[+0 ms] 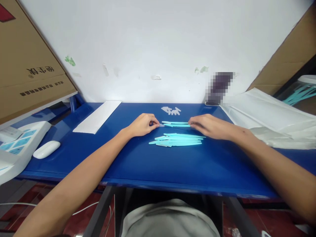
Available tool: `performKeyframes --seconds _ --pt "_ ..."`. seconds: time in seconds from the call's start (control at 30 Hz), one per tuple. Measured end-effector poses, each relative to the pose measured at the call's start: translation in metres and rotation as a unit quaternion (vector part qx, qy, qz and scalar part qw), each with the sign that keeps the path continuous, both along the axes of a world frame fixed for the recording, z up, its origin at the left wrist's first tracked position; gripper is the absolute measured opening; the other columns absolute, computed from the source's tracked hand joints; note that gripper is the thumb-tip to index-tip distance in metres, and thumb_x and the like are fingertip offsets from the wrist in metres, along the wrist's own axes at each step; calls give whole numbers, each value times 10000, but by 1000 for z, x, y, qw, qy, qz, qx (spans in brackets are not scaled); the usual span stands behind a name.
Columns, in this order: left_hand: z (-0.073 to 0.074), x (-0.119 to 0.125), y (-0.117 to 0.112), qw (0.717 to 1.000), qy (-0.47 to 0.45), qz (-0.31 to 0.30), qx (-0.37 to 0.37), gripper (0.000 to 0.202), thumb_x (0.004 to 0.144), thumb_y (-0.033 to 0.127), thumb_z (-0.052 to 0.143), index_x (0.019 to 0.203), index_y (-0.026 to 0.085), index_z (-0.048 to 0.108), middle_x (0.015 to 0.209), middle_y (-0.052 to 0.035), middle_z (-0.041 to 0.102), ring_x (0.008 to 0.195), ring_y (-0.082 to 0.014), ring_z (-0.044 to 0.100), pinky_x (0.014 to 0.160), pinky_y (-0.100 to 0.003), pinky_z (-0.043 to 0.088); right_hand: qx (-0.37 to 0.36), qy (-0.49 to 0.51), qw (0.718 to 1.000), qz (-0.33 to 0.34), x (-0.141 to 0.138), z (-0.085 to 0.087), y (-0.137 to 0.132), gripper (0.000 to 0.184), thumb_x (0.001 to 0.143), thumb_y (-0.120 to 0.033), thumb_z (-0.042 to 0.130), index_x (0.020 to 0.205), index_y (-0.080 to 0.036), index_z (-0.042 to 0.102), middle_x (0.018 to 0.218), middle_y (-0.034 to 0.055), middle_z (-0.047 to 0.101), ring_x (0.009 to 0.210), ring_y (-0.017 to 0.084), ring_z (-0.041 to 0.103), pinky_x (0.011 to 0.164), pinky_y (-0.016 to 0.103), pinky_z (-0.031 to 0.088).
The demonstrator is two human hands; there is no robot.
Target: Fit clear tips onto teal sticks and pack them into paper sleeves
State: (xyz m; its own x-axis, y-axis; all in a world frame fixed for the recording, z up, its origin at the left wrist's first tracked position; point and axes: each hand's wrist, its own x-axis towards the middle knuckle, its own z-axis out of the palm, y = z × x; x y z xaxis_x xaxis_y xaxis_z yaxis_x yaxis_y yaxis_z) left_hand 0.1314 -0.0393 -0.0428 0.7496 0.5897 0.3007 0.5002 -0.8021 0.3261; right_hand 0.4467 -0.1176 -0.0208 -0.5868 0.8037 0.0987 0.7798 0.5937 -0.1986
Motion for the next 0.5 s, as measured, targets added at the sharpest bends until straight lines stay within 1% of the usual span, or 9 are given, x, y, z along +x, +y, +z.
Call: performKeyframes --seconds 0.17,0.33,0.43,0.5 --pt "-4 4 1 1000 -17 -13 -13 207 934 290 608 982 194 785 921 -62 708 774 -164 637 714 -291 469 34 0 999 7 -7 -3 1 318 1025 -342 349 1039 -194 631 998 105 705 845 230 649 729 337 442" --pt "-9 13 -2 998 -43 -22 -30 190 925 251 607 941 191 786 901 -59 699 756 -159 624 704 -288 470 67 12 998 4 -19 -6 -1 364 1028 -330 340 1069 -173 666 1019 121 700 871 237 652 753 343 455" --pt "-9 18 -4 999 -39 -18 -32 186 922 279 621 962 199 784 885 -51 700 740 -159 610 697 -289 461 83 5 996 -8 -15 -6 1 381 1025 -345 347 1113 -174 676 1050 125 693 908 242 651 764 343 453" --pt "-8 21 -5 999 -35 -4 -22 208 921 311 631 1031 198 766 893 -45 711 760 -167 609 711 -295 458 113 -7 993 -31 -9 -4 3 378 1009 -381 391 1140 -175 679 1066 131 689 928 257 645 778 357 437"
